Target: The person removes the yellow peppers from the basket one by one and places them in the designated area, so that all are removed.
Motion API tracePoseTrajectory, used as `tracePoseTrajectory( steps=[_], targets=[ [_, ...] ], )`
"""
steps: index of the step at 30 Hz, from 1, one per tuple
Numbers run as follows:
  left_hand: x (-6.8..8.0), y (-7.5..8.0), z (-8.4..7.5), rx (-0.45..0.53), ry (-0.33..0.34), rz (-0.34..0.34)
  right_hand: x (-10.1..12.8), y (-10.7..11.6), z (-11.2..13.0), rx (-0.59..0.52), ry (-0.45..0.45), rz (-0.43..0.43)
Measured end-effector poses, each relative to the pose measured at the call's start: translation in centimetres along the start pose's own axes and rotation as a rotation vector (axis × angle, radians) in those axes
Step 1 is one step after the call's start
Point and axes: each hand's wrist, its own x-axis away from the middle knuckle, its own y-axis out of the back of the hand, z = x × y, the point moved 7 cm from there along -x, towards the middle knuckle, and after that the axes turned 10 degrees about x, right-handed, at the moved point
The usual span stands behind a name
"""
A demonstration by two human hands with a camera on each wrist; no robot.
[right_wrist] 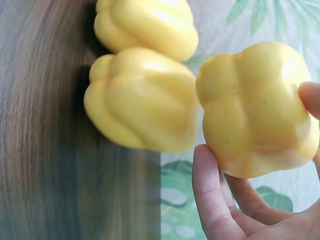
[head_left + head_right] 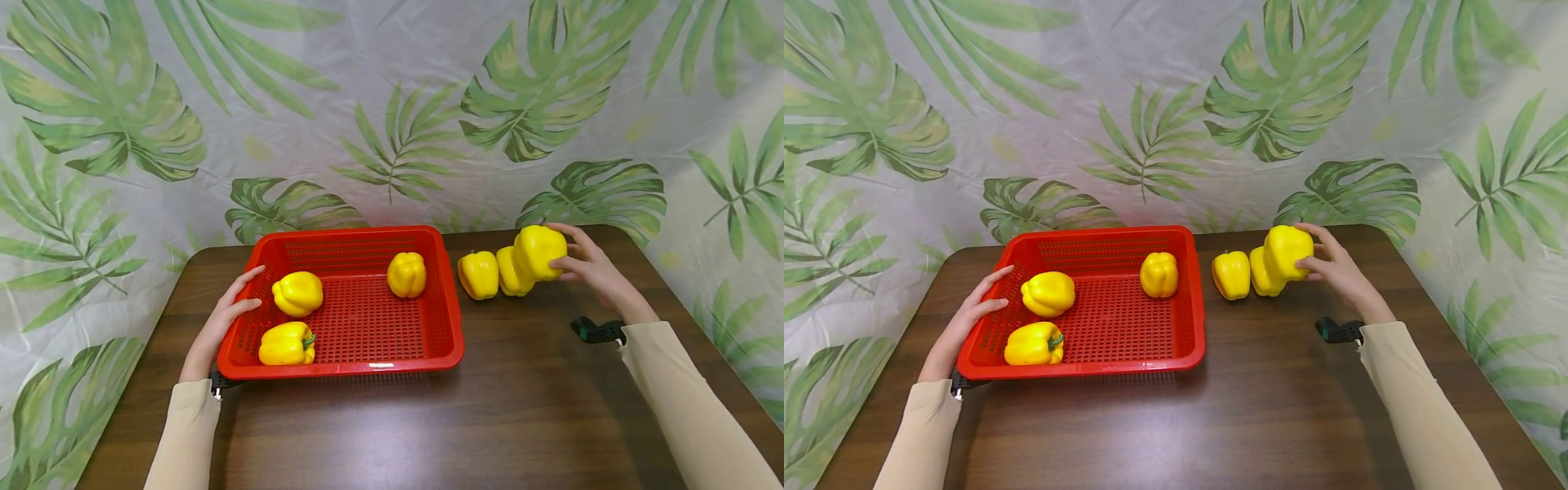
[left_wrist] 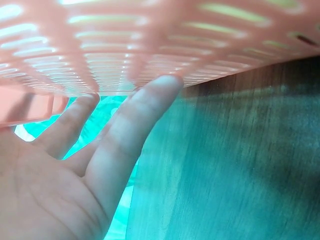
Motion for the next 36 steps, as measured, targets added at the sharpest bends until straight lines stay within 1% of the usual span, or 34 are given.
tracePoseTrajectory(
  steps=[7, 12, 18, 24, 29, 36],
  targets=[
    [-0.1, -0.1, 0.0, -0.018, -0.011, -0.002, 0.3, 1.0, -1.2, 0.038, -0.001, -0.020],
    [-0.1, 0.0, 0.0, -0.022, -0.015, -0.005, 0.5, 1.4, -1.9, 0.046, 0.003, -0.033],
    [-0.1, 0.0, 0.1, -0.010, -0.011, -0.006, 0.6, 2.0, -3.1, 0.042, -0.037, -0.052],
    [-0.2, 0.1, 0.1, -0.028, -0.010, -0.016, 0.5, 2.3, -4.5, 0.045, -0.058, -0.063],
    [-0.2, 0.2, 0.1, -0.028, -0.003, -0.019, 0.5, 2.4, -5.6, 0.044, -0.076, -0.061],
    [-0.1, 0.1, 0.0, -0.018, -0.001, -0.011, 0.4, 2.0, -7.2, 0.009, -0.099, -0.039]
  ],
)
